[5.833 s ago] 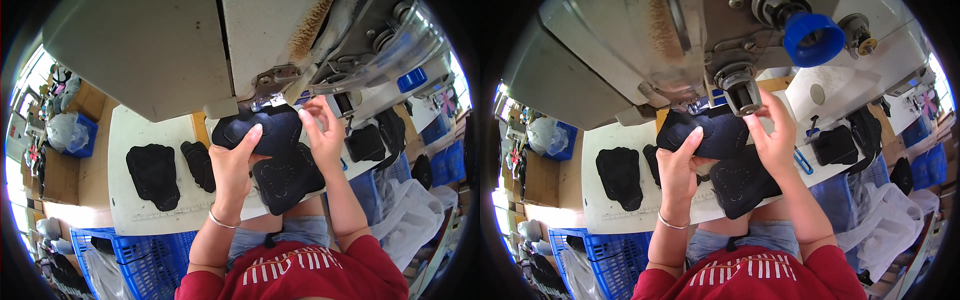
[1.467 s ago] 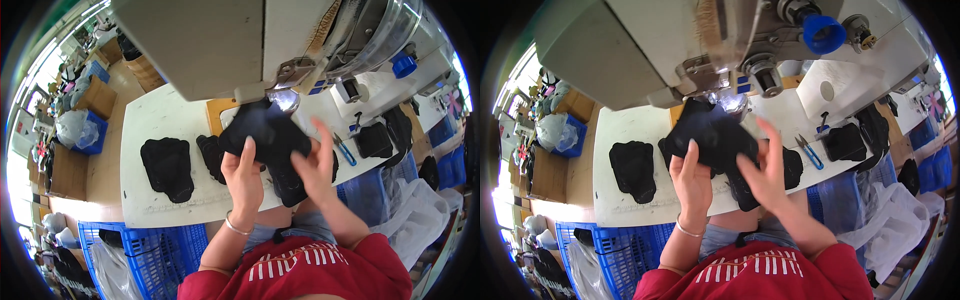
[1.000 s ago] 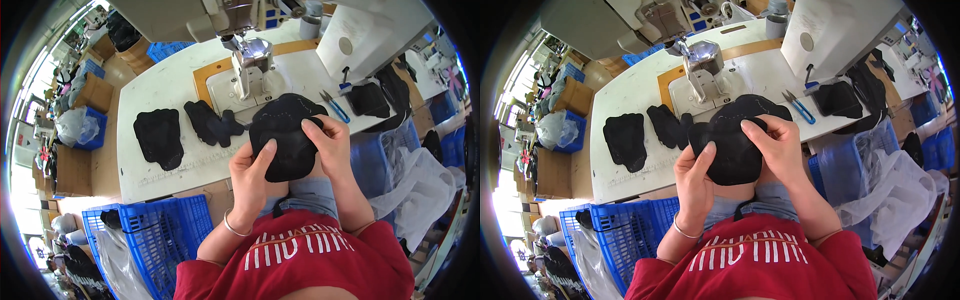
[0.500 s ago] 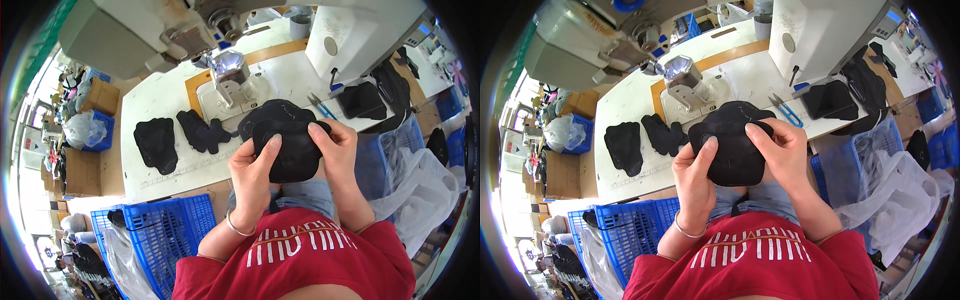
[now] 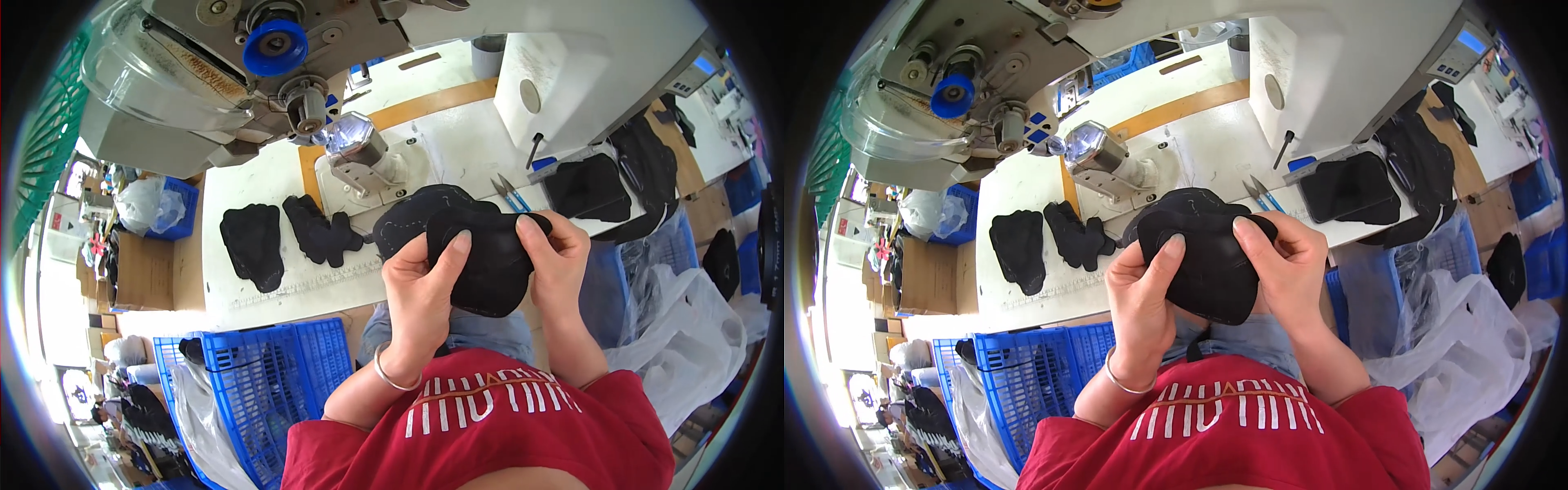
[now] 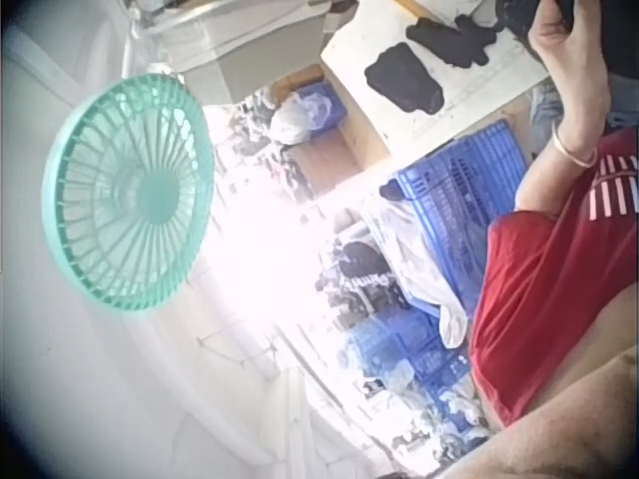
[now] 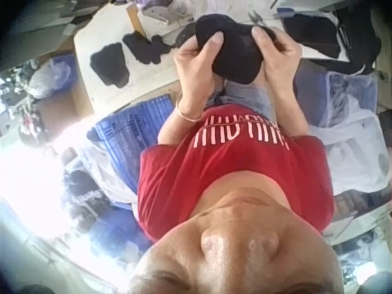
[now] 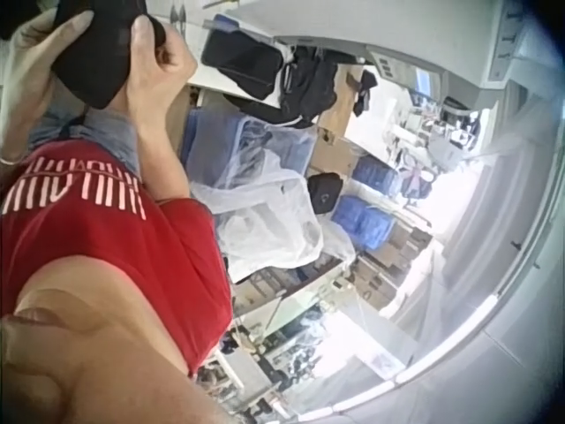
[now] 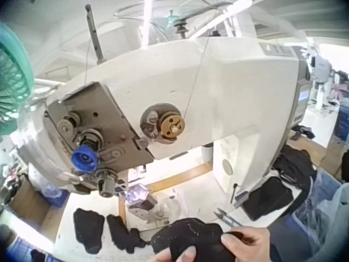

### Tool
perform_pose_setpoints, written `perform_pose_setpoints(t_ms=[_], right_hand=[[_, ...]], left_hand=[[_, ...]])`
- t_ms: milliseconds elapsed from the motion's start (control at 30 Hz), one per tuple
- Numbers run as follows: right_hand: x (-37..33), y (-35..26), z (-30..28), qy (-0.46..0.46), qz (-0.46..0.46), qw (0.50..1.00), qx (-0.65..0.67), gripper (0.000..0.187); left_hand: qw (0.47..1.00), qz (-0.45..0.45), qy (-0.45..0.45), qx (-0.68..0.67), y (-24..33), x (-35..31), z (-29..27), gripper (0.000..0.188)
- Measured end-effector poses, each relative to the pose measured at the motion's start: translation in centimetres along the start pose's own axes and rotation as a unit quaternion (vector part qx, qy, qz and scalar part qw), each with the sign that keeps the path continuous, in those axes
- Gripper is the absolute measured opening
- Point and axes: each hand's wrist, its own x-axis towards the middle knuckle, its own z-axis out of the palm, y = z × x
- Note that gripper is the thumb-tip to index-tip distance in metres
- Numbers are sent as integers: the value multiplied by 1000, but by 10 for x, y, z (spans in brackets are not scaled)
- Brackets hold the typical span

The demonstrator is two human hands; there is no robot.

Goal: Sewing together pieces of black fabric for shoe manufacturing using a sewing machine.

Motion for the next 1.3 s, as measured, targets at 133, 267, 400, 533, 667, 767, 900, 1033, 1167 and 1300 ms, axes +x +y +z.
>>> perform_pose_setpoints(t_ms=[133,267,400,533,667,767,900,1033,1167,1300], right_hand=[[3,-2,-3,-7,10,1000,6,13],[8,-6,-7,-37,10,999,13,12],[6,-8,-7,-60,0,998,-4,11],[4,-12,-3,-91,-8,996,9,12],[-4,-17,1,-107,-17,994,-4,12],[-14,-21,3,-103,-22,994,-31,13],[-15,-26,6,-101,-27,993,-53,9],[1,-35,8,-219,-237,910,-262,22],[1,-25,35,-217,-413,822,-327,28],[-1,0,79,-230,-498,797,-254,26]], left_hand=[[1000,11,19,-4,0,-5,8,13],[999,21,38,-12,1,-11,14,13],[997,21,60,-47,2,-21,17,13],[995,49,85,-36,5,-34,16,14],[993,29,79,-85,9,-44,10,14],[991,27,77,-105,9,-48,7,14],[996,61,61,4,13,-45,-4,10],[842,375,-14,387,31,-30,-44,29],[741,488,-14,462,42,-23,-87,29],[750,532,20,393,48,-16,-130,17]])
